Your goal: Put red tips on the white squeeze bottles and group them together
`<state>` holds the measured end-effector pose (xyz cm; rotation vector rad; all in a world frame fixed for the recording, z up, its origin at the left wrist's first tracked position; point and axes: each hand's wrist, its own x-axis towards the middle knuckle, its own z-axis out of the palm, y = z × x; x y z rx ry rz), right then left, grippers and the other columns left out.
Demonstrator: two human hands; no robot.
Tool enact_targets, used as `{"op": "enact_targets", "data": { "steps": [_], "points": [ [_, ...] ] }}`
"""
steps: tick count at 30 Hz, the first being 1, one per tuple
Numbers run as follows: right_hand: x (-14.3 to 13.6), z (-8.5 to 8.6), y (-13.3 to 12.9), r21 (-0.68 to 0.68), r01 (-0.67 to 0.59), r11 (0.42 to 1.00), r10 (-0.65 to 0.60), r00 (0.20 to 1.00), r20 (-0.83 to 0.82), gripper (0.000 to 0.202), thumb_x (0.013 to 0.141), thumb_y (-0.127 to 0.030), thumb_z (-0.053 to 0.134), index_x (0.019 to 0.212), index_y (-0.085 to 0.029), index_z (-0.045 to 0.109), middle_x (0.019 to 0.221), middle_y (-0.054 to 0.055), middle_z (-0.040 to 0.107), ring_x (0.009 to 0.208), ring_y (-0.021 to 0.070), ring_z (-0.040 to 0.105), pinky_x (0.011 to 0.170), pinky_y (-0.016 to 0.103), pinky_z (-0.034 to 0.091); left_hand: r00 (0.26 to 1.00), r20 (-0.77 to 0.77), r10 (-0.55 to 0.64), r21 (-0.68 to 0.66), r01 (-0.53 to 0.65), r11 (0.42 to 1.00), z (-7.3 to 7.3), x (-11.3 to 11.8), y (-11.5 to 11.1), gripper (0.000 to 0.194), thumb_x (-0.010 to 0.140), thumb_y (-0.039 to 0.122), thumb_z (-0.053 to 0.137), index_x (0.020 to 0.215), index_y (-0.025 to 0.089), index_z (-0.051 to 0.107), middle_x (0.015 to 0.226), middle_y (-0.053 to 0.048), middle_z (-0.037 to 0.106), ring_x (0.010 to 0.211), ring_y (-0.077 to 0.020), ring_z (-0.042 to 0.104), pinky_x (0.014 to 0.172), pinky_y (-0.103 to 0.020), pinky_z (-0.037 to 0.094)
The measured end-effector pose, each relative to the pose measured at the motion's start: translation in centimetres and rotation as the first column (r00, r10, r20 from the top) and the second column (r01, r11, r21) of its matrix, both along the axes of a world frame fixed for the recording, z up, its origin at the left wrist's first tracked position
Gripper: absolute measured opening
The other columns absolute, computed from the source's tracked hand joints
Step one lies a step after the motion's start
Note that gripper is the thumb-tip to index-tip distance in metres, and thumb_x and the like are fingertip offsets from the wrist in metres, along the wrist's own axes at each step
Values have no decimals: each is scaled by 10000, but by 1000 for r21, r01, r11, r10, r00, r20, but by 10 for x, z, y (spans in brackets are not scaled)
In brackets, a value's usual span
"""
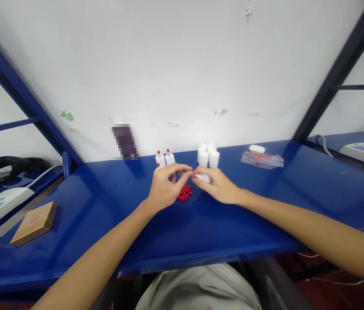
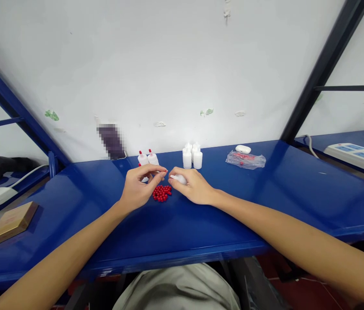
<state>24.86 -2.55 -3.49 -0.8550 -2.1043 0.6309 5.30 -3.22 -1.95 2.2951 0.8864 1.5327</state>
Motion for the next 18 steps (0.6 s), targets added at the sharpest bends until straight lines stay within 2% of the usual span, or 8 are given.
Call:
{"op": "enact_targets", "data": {
  "steps": [3, 7, 12, 15, 18],
  "points": [
    [-1, -1, -1, 43, 13, 999, -16, 997, 75, 219, 938, -364, 511, 908, -176, 621, 711, -12, 582, 629, 132, 486, 600, 242, 349, 996, -58, -63, 22, 64, 998, -2, 2, -3, 98, 871, 191, 644, 930, 170, 720, 827, -35, 726, 652, -101, 612, 550, -205, 451],
    [0, 1, -1, 37, 17, 999, -21, 996, 89, 209, 927, -345, 506, 819, -182, 577, 658, -28, 535, 608, 129, 459, 582, 238, 322, 991, -95, -99, 51, 104, 993, -6, 3, -4, 103, 865, 157, 636, 945, 168, 700, 829, -30, 705, 627, -91, 578, 574, -212, 467],
    [4, 4, -2, -16, -81, 997, 82, 996, 45, 297, 919, -444, 498, 828, -171, 573, 685, -29, 522, 627, 126, 446, 595, 241, 327, 972, -176, -154, 145, 180, 973, -5, 1, -5, 118, 865, 108, 596, 947, 168, 657, 885, -41, 705, 742, -115, 619, 662, -226, 489],
    [5, 6, -3, -59, -105, 993, 106, 994, 21, 446, 921, -555, 441, 755, -162, 574, 647, -17, 511, 612, 133, 446, 581, 247, 334, 956, -240, -171, 119, 204, 972, -6, 2, -7, 139, 862, 114, 571, 976, 169, 628, 867, -35, 690, 740, -121, 616, 695, -241, 487],
    [5, 7, -4, -87, -77, 993, 83, 995, 60, 490, 906, -586, 473, 711, -159, 611, 623, -8, 536, 609, 140, 472, 582, 249, 346, 930, -317, -185, 27, 204, 979, -9, 2, -9, 137, 863, 135, 538, 977, 176, 602, 800, -13, 659, 672, -115, 586, 658, -238, 463]
  ]
}}
